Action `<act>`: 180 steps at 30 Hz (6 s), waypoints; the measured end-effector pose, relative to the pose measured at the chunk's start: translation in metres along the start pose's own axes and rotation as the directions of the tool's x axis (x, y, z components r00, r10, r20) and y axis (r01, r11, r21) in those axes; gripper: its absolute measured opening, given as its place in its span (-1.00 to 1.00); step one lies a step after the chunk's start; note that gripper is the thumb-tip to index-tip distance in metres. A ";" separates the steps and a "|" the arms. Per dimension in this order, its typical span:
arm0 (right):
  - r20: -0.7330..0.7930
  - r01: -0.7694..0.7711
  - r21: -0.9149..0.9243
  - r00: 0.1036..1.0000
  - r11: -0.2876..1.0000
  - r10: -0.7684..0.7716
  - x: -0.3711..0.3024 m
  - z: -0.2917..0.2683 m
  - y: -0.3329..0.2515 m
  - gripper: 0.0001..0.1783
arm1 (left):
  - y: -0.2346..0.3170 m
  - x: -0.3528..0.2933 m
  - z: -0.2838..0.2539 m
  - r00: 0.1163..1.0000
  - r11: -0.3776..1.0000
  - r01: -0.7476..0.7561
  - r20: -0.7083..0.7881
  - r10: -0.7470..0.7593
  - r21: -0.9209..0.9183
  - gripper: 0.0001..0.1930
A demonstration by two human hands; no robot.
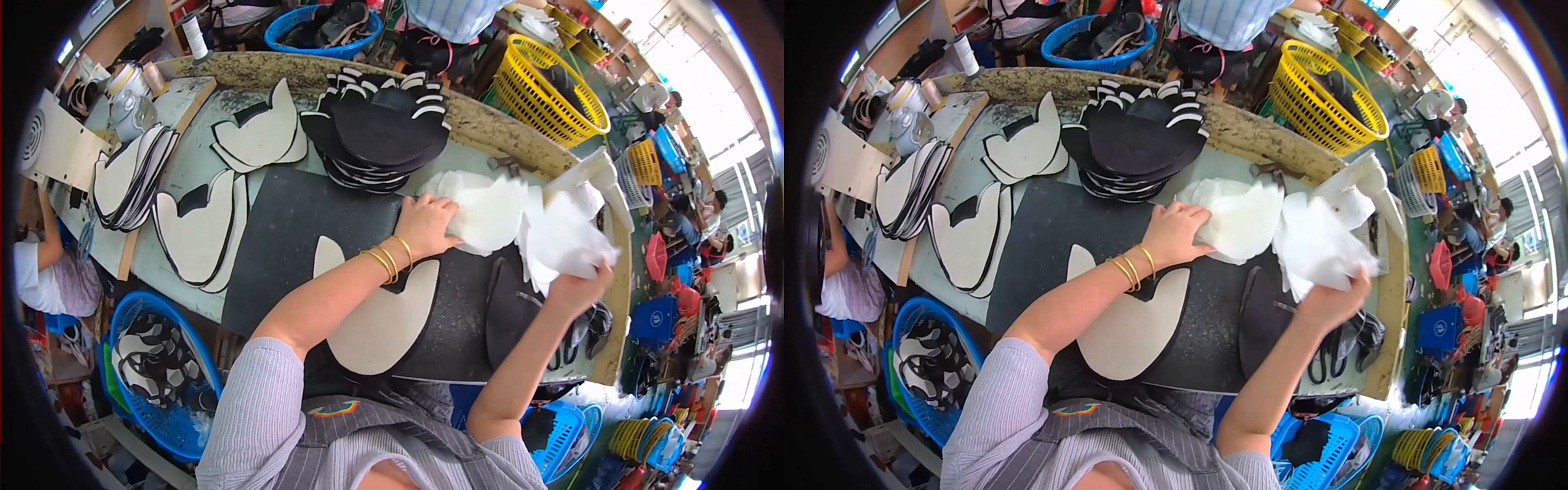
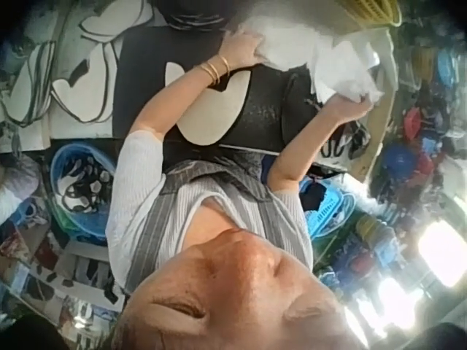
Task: Assembling and aligning various components of a shoe upper at an industrial workbench.
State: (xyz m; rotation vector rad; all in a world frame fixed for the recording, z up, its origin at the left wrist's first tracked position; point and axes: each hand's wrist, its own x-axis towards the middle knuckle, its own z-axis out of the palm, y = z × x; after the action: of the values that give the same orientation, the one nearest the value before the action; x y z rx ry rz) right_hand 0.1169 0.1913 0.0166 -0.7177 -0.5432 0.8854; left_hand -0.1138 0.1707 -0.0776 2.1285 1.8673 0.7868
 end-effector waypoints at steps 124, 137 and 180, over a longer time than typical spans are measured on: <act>0.614 -0.194 -0.749 0.155 0.634 0.774 -0.210 -0.023 -0.059 -0.49 | 0.068 -0.200 -0.156 0.970 0.908 -0.150 -0.238 0.058 -0.391 -0.81; 0.519 -0.355 -0.761 0.167 0.542 0.838 -0.183 -0.010 -0.011 -0.79 | 0.040 -0.189 -0.152 0.977 0.736 0.104 -0.069 -0.200 -0.669 -0.82; 0.681 0.724 -0.686 0.600 0.077 0.420 -0.178 -0.065 0.021 -0.74 | 0.035 -0.238 -0.076 0.932 0.979 -0.202 0.315 0.182 0.034 -0.19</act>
State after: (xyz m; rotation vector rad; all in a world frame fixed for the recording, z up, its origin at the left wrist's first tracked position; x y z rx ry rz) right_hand 0.0567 0.0297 -0.0646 -1.4772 -2.2804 0.3298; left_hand -0.1369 -0.0801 -0.0585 2.3414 1.5619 0.3961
